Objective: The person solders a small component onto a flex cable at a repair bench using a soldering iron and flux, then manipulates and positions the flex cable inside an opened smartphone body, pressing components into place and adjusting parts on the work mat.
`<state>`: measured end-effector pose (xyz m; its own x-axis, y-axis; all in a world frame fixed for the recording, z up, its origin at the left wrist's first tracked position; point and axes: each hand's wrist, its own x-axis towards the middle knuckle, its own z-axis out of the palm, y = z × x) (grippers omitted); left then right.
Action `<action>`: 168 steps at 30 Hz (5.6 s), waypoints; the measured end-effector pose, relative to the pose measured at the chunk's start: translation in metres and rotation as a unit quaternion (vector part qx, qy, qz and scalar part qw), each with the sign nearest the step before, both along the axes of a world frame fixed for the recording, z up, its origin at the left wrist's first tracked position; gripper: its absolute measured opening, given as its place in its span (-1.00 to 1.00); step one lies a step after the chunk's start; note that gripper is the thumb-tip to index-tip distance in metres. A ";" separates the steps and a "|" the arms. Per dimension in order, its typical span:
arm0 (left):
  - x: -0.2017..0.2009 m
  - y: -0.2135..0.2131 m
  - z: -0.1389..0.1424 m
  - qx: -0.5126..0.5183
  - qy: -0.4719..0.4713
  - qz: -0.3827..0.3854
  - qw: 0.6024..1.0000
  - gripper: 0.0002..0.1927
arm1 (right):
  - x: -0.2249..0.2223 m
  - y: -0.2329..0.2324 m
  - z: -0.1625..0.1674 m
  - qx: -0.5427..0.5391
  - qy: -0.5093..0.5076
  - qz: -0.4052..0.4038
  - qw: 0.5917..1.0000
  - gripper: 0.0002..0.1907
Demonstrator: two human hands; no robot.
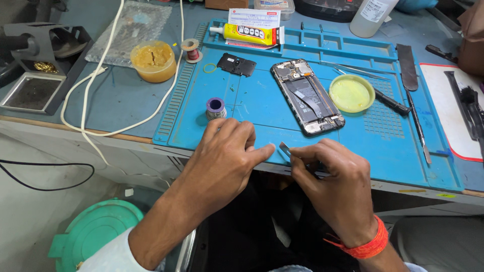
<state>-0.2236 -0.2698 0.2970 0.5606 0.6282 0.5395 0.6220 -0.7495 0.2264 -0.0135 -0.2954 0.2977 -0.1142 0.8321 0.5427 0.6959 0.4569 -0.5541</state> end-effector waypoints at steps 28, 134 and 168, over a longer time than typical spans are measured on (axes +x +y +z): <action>0.001 -0.003 0.004 -0.002 0.029 0.003 1.000 -0.67 | 0.003 0.005 -0.004 0.013 -0.015 0.000 1.000 -0.84; 0.012 0.020 0.013 -0.097 -0.031 0.060 0.993 -0.87 | -0.002 0.011 -0.003 0.004 0.021 0.040 0.999 -0.82; 0.016 0.019 0.020 -0.055 -0.004 0.029 0.998 -0.88 | -0.004 0.013 -0.007 0.020 0.020 0.041 0.999 -0.83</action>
<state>-0.2075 -0.2507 0.3167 0.5176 0.7151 0.4698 0.6621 -0.6826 0.3095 -0.0170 -0.2829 0.2910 -0.1578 0.7989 0.5804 0.6326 0.5331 -0.5618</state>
